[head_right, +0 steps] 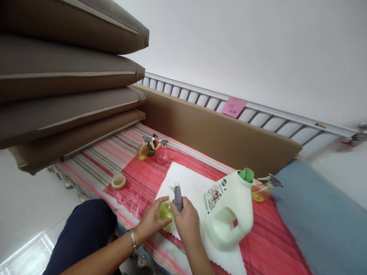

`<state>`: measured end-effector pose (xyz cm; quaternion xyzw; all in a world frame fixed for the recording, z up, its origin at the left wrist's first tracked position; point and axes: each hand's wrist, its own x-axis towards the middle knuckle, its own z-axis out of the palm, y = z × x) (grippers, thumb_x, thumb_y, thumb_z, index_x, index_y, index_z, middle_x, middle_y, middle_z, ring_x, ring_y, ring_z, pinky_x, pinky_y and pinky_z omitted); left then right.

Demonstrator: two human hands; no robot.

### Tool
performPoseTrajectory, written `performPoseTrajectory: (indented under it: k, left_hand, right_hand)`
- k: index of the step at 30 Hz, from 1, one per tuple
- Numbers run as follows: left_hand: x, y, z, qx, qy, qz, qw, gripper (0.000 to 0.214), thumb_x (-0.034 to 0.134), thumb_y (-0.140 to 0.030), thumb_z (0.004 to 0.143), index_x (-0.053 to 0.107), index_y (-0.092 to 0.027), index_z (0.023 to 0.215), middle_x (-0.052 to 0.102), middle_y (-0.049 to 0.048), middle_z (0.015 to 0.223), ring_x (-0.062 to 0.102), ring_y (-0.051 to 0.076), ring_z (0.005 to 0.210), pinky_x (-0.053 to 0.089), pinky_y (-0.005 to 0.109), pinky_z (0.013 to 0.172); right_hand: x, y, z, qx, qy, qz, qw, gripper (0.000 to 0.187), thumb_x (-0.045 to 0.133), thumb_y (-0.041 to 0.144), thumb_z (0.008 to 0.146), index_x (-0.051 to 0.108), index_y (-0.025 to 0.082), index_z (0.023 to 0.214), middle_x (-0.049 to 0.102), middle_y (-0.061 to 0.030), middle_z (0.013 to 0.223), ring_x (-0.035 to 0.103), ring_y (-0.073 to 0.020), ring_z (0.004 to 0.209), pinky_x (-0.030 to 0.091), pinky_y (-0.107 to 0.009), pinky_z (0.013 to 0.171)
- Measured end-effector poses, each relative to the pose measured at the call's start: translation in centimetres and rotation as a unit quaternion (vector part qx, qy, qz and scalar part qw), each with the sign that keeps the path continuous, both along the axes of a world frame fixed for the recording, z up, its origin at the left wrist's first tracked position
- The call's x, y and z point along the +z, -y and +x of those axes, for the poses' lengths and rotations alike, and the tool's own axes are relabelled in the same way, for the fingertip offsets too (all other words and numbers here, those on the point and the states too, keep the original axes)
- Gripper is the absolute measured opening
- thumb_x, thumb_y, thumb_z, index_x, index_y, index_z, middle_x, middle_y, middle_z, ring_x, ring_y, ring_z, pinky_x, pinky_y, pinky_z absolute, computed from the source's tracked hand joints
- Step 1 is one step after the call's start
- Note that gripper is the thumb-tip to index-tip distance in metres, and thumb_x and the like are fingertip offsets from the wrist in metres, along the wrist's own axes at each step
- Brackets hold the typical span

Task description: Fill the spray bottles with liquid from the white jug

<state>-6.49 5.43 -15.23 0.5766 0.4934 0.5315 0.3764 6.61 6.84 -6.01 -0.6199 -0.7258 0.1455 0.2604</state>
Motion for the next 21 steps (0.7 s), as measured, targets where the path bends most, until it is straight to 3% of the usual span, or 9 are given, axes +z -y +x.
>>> performPoseTrajectory:
  k: [5,8,13,17,21]
  left_hand:
    - [1.7,0.2,0.3,-0.004,-0.023,0.041,0.999,0.054,0.070,-0.020,0.067,0.055,-0.023,0.119,0.060,0.0082,0.119,0.052,0.026,0.114,0.037,0.043,0.102]
    - [2.7,-0.2,1.1,0.003,-0.002,0.067,0.998,0.042,0.062,-0.014,0.072,0.058,-0.023,0.113,0.062,0.0071,0.115,0.053,0.024,0.111,0.039,0.040,0.100]
    - [3.2,-0.8,1.8,0.003,0.046,0.041,0.998,0.032,0.053,-0.008,0.071,0.062,-0.021,0.099,0.066,0.0046,0.096,0.060,0.021,0.092,0.047,0.034,0.085]
    - [3.5,-0.9,1.2,-0.015,0.046,0.026,0.999,0.033,0.052,-0.009,0.070,0.062,-0.020,0.099,0.067,0.0052,0.099,0.060,0.021,0.095,0.046,0.035,0.088]
    - [3.3,-1.0,0.6,-0.023,0.037,0.004,0.999,0.036,0.052,-0.013,0.071,0.060,-0.017,0.106,0.065,0.0084,0.108,0.058,0.024,0.104,0.042,0.039,0.097]
  right_hand:
    - [-0.3,0.5,-0.3,-0.009,-0.002,0.007,1.000,0.018,0.053,0.040,0.078,0.049,0.024,0.072,0.061,-0.0033,0.068,0.058,-0.0234,0.065,0.038,-0.031,0.059]
    - [-0.4,0.9,-0.8,-0.008,-0.015,0.007,1.000,0.017,0.052,0.039,0.080,0.050,0.023,0.075,0.062,-0.0036,0.070,0.058,-0.0236,0.067,0.039,-0.032,0.060]
    - [-0.7,1.1,-1.0,-0.016,-0.060,0.005,0.998,0.017,0.052,0.039,0.080,0.054,0.021,0.081,0.065,-0.0073,0.077,0.061,-0.0262,0.074,0.044,-0.035,0.065]
    - [-3.1,1.8,0.2,0.016,-0.130,-0.008,0.991,0.034,0.052,0.037,0.079,0.054,0.019,0.108,0.067,-0.0091,0.104,0.063,-0.0223,0.094,0.051,-0.031,0.077]
    - [-7.0,2.6,0.6,-0.005,-0.170,-0.004,0.985,0.060,0.062,0.027,0.067,0.048,0.012,0.123,0.061,-0.0153,0.120,0.061,-0.0257,0.105,0.053,-0.034,0.082]
